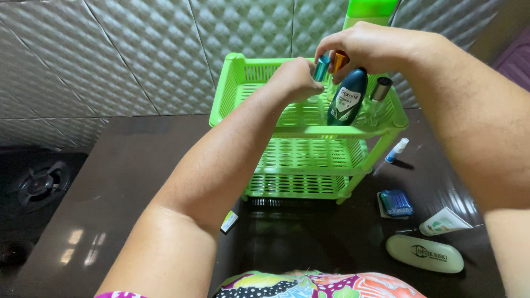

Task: The person assembles a green plastic two-tier storage rack by inserting vertical support rods into the base basket and placing the top basket on them. They then place various toiletries, including bottles, tubes, and soaps, into the assembled rack.

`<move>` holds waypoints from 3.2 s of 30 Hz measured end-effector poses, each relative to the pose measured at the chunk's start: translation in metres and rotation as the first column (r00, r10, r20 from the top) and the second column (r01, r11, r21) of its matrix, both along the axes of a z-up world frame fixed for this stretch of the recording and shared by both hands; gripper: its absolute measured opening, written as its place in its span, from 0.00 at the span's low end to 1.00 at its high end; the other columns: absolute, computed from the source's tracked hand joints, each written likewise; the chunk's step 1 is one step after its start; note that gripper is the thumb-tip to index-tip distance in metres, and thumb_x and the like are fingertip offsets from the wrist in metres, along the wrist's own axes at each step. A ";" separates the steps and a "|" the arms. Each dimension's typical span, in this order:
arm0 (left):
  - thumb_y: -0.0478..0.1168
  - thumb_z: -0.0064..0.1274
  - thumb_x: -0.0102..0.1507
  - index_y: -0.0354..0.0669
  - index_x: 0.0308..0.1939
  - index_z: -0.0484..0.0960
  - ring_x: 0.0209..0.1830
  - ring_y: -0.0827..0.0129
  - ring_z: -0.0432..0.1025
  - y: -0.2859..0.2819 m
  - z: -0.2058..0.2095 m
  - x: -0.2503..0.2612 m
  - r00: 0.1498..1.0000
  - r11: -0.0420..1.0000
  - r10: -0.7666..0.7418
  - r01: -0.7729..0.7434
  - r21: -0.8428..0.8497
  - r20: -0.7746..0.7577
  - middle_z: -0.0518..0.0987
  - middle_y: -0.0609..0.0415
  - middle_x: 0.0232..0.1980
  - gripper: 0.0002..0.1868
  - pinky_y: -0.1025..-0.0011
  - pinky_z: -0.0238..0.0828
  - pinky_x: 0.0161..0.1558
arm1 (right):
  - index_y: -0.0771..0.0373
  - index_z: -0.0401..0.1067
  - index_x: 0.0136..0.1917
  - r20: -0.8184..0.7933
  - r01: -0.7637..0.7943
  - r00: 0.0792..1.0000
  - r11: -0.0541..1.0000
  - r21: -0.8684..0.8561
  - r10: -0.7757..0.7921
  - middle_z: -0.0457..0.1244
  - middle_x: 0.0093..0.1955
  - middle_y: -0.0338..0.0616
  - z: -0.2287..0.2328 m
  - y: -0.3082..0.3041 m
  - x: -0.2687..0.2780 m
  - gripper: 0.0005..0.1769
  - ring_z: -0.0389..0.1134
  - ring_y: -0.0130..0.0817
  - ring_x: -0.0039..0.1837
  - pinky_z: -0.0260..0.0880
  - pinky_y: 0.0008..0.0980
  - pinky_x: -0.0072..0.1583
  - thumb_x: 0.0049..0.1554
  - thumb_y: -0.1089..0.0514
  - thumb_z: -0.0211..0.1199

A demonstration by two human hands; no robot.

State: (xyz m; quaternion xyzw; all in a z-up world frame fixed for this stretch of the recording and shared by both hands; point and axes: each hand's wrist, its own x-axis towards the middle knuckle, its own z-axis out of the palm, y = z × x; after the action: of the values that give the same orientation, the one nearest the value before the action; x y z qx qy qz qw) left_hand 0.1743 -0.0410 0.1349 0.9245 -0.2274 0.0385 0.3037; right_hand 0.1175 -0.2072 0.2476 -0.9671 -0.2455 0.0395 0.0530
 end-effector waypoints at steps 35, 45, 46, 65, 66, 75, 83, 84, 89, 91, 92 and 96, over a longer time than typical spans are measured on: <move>0.45 0.70 0.52 0.48 0.47 0.86 0.44 0.55 0.81 -0.033 -0.015 0.017 0.993 0.994 -0.106 0.105 0.026 0.042 0.85 0.43 0.42 0.19 0.61 0.76 0.47 | 0.52 0.78 0.63 0.083 0.047 0.995 0.999 0.018 -0.049 0.73 0.52 0.43 -0.007 -0.080 -0.007 0.23 0.74 0.38 0.51 0.72 0.39 0.54 0.54 0.54 0.72; 0.45 0.66 0.60 0.40 0.53 0.81 0.44 0.65 0.83 0.022 0.038 -0.037 0.998 0.971 -0.055 0.058 -0.233 0.017 0.86 0.49 0.46 0.21 0.68 0.80 0.43 | 0.67 0.75 0.53 0.042 0.215 0.844 0.409 0.887 -0.535 0.69 0.46 0.41 -0.143 -0.237 0.017 0.06 0.70 0.24 0.43 0.68 0.27 0.44 0.69 0.62 0.63; 0.44 0.64 0.62 0.40 0.54 0.81 0.43 0.66 0.83 0.033 0.044 -0.052 0.993 0.962 -0.007 0.038 -0.269 0.117 0.87 0.49 0.47 0.20 0.69 0.79 0.43 | 0.67 0.78 0.49 0.142 0.281 0.773 0.535 0.797 -0.618 0.70 0.44 0.45 -0.181 -0.246 0.027 0.07 0.71 0.29 0.45 0.71 0.30 0.49 0.64 0.60 0.66; 0.29 0.53 0.67 0.34 0.48 0.82 0.41 0.69 0.84 0.109 -0.062 -0.224 0.967 0.812 -0.006 0.154 -0.563 0.255 0.84 0.49 0.41 0.07 0.74 0.81 0.44 | 0.63 0.71 0.59 0.145 0.582 0.657 0.620 0.526 -0.740 0.68 0.52 0.65 -0.392 -0.258 -0.009 0.14 0.69 0.66 0.58 0.68 0.55 0.60 0.59 0.62 0.64; 0.29 0.53 0.66 0.34 0.48 0.82 0.41 0.69 0.84 0.108 -0.066 -0.225 0.970 0.809 -0.007 0.150 -0.568 0.245 0.84 0.49 0.41 0.07 0.74 0.81 0.44 | 0.63 0.71 0.59 0.200 0.547 0.647 0.630 0.550 -0.736 0.68 0.52 0.65 -0.373 -0.249 -0.019 0.13 0.69 0.66 0.58 0.69 0.55 0.60 0.60 0.62 0.64; 0.29 0.54 0.66 0.34 0.49 0.82 0.42 0.69 0.83 0.098 -0.079 -0.225 0.981 0.769 -0.094 0.181 -0.614 0.171 0.84 0.49 0.41 0.08 0.74 0.81 0.45 | 0.63 0.66 0.67 0.623 0.074 0.634 0.838 0.541 -0.458 0.69 0.54 0.57 -0.077 -0.124 -0.162 0.17 0.70 0.56 0.50 0.70 0.49 0.54 0.66 0.62 0.66; 0.32 0.55 0.67 0.36 0.49 0.83 0.41 0.71 0.83 0.095 -0.088 -0.224 0.983 0.799 -0.103 0.172 -0.576 0.150 0.84 0.51 0.42 0.08 0.75 0.79 0.44 | 0.56 0.68 0.70 0.373 -0.113 0.925 0.885 0.452 -0.073 0.69 0.53 0.49 -0.008 0.008 -0.149 0.24 0.70 0.45 0.38 0.70 0.42 0.46 0.62 0.61 0.64; 0.33 0.55 0.67 0.36 0.49 0.83 0.41 0.71 0.83 0.097 -0.090 -0.223 0.984 0.800 -0.100 0.167 -0.576 0.147 0.84 0.51 0.42 0.08 0.75 0.79 0.44 | 0.55 0.68 0.71 0.335 -0.094 0.940 0.892 0.441 -0.067 0.69 0.52 0.48 -0.010 0.012 -0.146 0.25 0.70 0.43 0.36 0.70 0.41 0.45 0.61 0.60 0.64; 0.34 0.54 0.66 0.35 0.48 0.83 0.38 0.71 0.82 0.119 -0.112 -0.227 0.998 0.803 -0.048 0.057 -0.593 0.030 0.85 0.52 0.40 0.08 0.75 0.78 0.42 | 0.63 0.72 0.66 0.680 -0.368 0.706 0.923 0.110 0.200 0.69 0.54 0.50 -0.033 0.015 -0.123 0.23 0.70 0.50 0.55 0.66 0.49 0.55 0.58 0.61 0.70; 0.35 0.54 0.66 0.35 0.48 0.83 0.38 0.71 0.82 0.129 -0.122 -0.230 1.000 0.810 -0.031 0.025 -0.587 -0.001 0.86 0.52 0.38 0.08 0.75 0.78 0.42 | 0.61 0.73 0.64 0.704 -0.316 0.682 0.948 0.039 0.199 0.70 0.53 0.48 -0.042 0.015 -0.118 0.23 0.70 0.49 0.56 0.64 0.51 0.54 0.56 0.59 0.70; 0.35 0.54 0.66 0.35 0.48 0.83 0.38 0.72 0.82 0.133 -0.128 -0.231 1.000 0.810 -0.028 0.016 -0.586 -0.011 0.86 0.53 0.38 0.08 0.74 0.78 0.42 | 0.59 0.74 0.63 0.731 -0.287 0.651 0.958 -0.014 0.205 0.70 0.53 0.48 -0.046 0.016 -0.116 0.22 0.71 0.49 0.57 0.63 0.52 0.53 0.54 0.58 0.71; 0.35 0.55 0.65 0.35 0.46 0.84 0.34 0.71 0.81 0.154 -0.150 -0.238 0.995 0.823 0.098 -0.079 -0.562 0.003 0.85 0.51 0.36 0.09 0.73 0.77 0.40 | 0.60 0.74 0.63 0.720 -0.193 0.679 0.981 -0.012 0.143 0.70 0.49 0.44 -0.057 0.014 -0.115 0.23 0.71 0.48 0.54 0.63 0.54 0.56 0.55 0.55 0.71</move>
State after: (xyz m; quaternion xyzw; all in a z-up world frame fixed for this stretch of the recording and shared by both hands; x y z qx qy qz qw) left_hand -0.0633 0.1132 -0.0147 0.8033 -0.1677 0.1323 0.5559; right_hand 0.0027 -0.1931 0.1907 -0.8768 -0.3356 -0.3439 -0.0196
